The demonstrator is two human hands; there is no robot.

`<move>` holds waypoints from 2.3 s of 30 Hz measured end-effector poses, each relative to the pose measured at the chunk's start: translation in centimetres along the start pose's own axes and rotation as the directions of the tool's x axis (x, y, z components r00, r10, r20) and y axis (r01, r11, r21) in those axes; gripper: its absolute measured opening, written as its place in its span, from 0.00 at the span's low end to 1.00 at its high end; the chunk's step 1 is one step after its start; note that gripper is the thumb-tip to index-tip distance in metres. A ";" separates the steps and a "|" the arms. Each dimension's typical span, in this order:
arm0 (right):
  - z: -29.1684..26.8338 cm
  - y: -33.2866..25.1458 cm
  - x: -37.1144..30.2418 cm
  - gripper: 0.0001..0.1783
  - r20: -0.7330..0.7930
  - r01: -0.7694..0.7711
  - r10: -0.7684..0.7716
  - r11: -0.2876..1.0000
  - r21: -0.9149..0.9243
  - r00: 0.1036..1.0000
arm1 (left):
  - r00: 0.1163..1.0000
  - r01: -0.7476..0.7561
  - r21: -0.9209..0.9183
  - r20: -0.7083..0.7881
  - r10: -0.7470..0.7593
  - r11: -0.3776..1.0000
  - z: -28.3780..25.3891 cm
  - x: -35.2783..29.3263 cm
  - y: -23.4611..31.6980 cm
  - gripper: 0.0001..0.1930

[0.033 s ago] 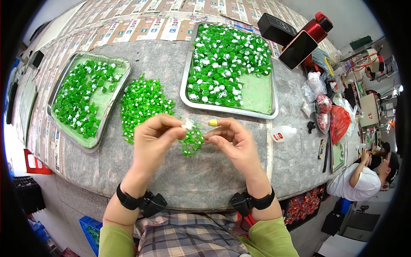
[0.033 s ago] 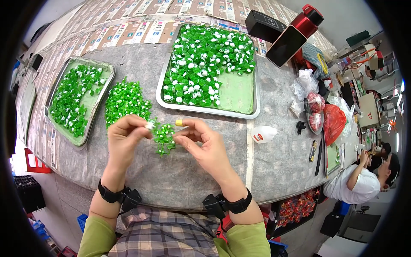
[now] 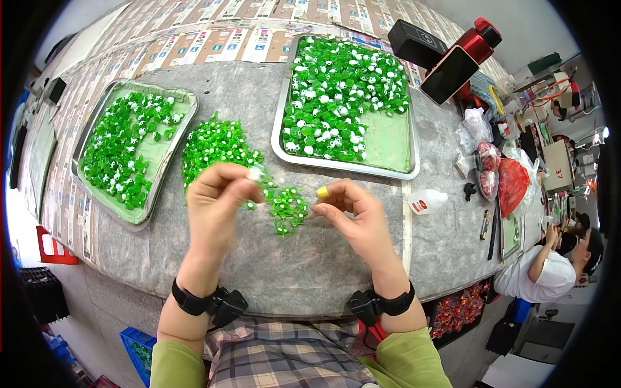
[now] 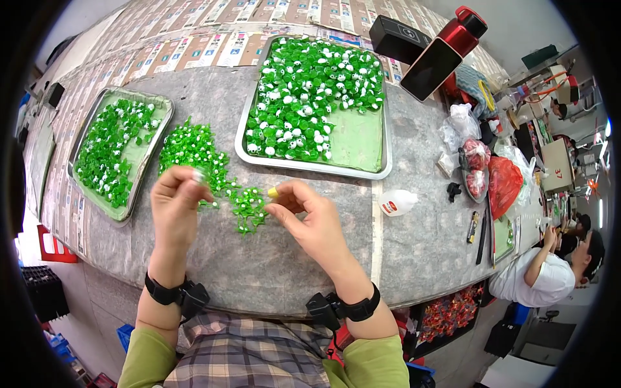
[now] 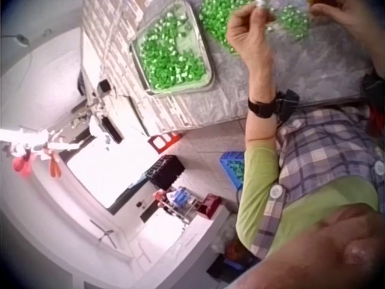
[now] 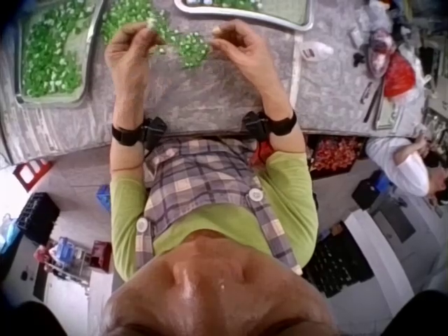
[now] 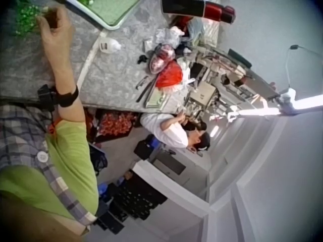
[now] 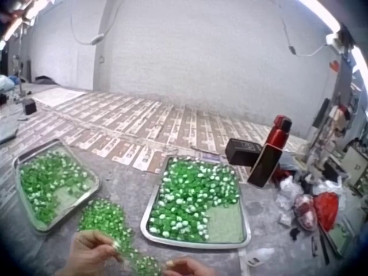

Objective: The person assembles toy figures by applying glue from a bottle onto small plastic components and attaching plastic pieces from a tray by hand.

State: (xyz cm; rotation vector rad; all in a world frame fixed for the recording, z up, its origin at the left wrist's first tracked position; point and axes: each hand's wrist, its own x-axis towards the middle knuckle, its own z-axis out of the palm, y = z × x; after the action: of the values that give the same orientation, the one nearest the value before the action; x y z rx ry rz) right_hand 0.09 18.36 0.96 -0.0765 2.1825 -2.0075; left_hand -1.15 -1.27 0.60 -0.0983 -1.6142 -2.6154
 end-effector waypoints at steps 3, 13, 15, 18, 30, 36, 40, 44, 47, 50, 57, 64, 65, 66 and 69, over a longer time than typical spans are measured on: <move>0.0 -0.2 0.5 0.06 0.166 0.162 -0.089 0.847 -0.507 0.982 | 0.986 -0.106 -0.751 -0.162 -0.026 0.651 -3.5 1.7 2.1 0.13; 0.6 0.8 0.6 0.07 0.269 0.350 -0.224 0.645 -0.679 0.937 | 0.984 0.160 0.138 0.056 -0.169 0.977 -0.1 0.1 0.7 0.08; 0.3 0.8 0.5 0.07 0.285 0.362 -0.225 0.623 -0.693 0.932 | 0.975 0.186 0.183 0.084 -0.204 0.965 0.9 -0.4 0.2 0.07; 0.2 0.6 0.3 0.08 0.278 0.353 -0.218 0.625 -0.697 0.935 | 0.960 0.229 0.239 0.107 -0.260 0.944 1.1 -0.7 0.1 0.06; 0.1 0.1 0.2 0.08 0.243 0.315 -0.202 0.682 -0.660 0.949 | 0.949 0.258 0.282 0.102 -0.297 0.924 1.3 -0.6 0.1 0.07; 0.0 -1.0 -0.2 0.07 0.124 0.211 -0.175 0.885 -0.415 0.977 | 0.919 0.234 0.405 0.205 -0.338 0.884 2.4 -1.4 -0.8 0.09; -0.2 -1.4 -0.4 0.06 0.146 0.287 -0.250 0.886 -0.364 0.957 | 0.905 0.297 0.331 0.200 -0.375 0.895 2.2 -1.6 -1.1 0.08; -3.4 -3.4 -1.8 0.05 -0.309 0.341 -0.550 0.778 -0.528 0.776 | 0.893 0.401 0.143 0.160 -0.421 0.905 1.8 -1.2 -0.9 0.07; -8.7 -4.2 -4.5 0.08 -0.738 0.283 -0.509 0.861 -0.423 0.443 | 0.895 0.417 0.030 0.163 -0.416 0.908 2.3 -1.0 -0.5 0.07; -11.7 -2.9 -4.4 0.14 -0.722 0.271 -0.472 0.881 -0.387 0.505 | 0.893 0.438 -0.032 0.137 -0.430 0.899 2.0 -1.1 -0.5 0.07; -14.2 2.7 -4.3 0.29 -0.437 -0.229 0.016 0.869 -0.439 0.899 | 0.883 0.463 -0.089 0.128 -0.451 0.882 1.6 -1.0 -0.9 0.07; -7.3 -4.2 -1.8 0.21 -0.379 0.249 -0.250 0.967 -0.052 0.891 | 0.872 0.485 -0.157 0.152 -0.465 0.860 1.1 -1.1 -0.8 0.07; -6.4 -5.1 -1.4 0.20 -0.347 0.310 -0.307 0.949 -0.049 0.886 | 0.869 0.491 -0.184 0.164 -0.466 0.851 1.1 -1.0 -0.8 0.07; -5.4 -5.9 -1.2 0.22 -0.319 0.329 -0.304 0.944 0.028 0.898 | 0.871 0.488 -0.182 0.157 -0.465 0.853 1.1 -1.0 -0.8 0.07; -4.4 -5.0 -0.9 0.25 -0.297 0.436 -0.419 0.900 -0.011 0.858 | 0.847 0.532 -0.235 0.162 -0.506 0.814 1.2 -0.7 -0.9 0.06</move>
State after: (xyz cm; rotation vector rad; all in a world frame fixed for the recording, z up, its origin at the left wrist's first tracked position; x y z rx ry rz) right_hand -0.13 22.34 6.34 -0.3029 2.4591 -2.4564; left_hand -0.51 0.21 0.30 0.2553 -1.4551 -3.2867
